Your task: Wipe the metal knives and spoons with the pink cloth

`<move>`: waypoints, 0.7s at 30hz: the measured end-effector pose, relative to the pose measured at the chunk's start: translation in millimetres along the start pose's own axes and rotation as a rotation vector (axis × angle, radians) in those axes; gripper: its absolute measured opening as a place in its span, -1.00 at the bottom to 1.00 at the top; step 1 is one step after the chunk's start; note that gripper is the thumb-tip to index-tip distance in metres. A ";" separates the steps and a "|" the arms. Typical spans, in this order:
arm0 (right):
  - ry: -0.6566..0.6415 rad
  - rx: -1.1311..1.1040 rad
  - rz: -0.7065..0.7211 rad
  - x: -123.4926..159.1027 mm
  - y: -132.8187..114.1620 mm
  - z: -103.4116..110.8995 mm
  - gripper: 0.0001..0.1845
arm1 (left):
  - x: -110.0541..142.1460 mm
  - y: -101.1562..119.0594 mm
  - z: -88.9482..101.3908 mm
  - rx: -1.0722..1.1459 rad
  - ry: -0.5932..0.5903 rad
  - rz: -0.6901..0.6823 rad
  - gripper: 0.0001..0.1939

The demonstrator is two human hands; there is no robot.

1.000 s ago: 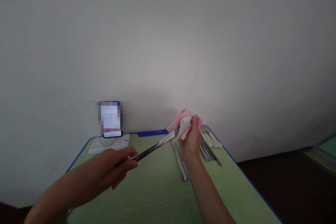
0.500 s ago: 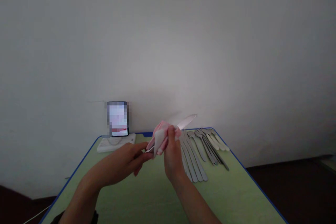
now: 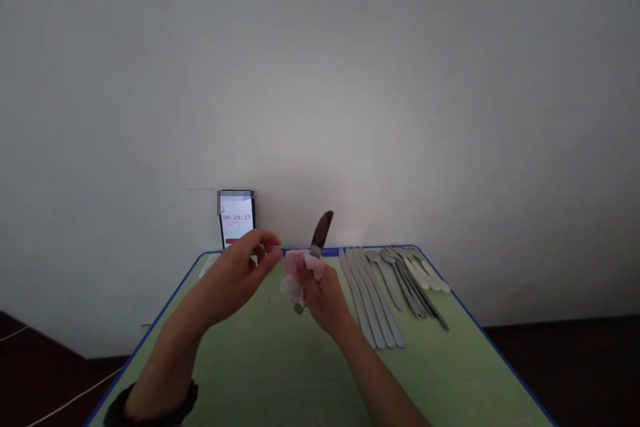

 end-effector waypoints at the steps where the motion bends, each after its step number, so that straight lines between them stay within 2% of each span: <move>1: -0.013 0.002 0.006 1.0 6.8 -1.5 -0.60 | 0.0 2.3 -0.1 0.033 0.032 -0.007 -0.71; 4: -0.001 0.034 0.021 4.1 28.2 -3.2 -0.68 | 1.0 6.7 -3.1 0.110 0.073 -0.024 -0.68; 7: 0.064 0.013 -0.037 5.4 47.9 0.7 -0.66 | 2.0 6.9 -9.0 0.163 0.026 -0.017 -0.67; 11: 0.049 0.101 -0.038 4.2 58.6 3.2 -0.63 | 1.4 6.5 -14.0 0.227 0.014 -0.027 -0.66; 16: -0.004 0.290 0.181 10.4 56.2 -3.4 -0.79 | 0.2 8.8 -16.8 0.288 0.043 -0.028 -0.59; 21: -0.105 0.389 0.381 20.0 50.5 -13.9 -0.76 | 3.0 22.3 -10.5 0.302 0.002 -0.129 -0.76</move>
Point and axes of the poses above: each hand's wrist, its own x-axis away from the middle knuckle, its own z-axis out of the back of the hand, y = z × x, the point moved 6 cm from there along -x, towards the middle knuckle, and after that the axes turned 8 degrees about y, right-handed, at the moved point
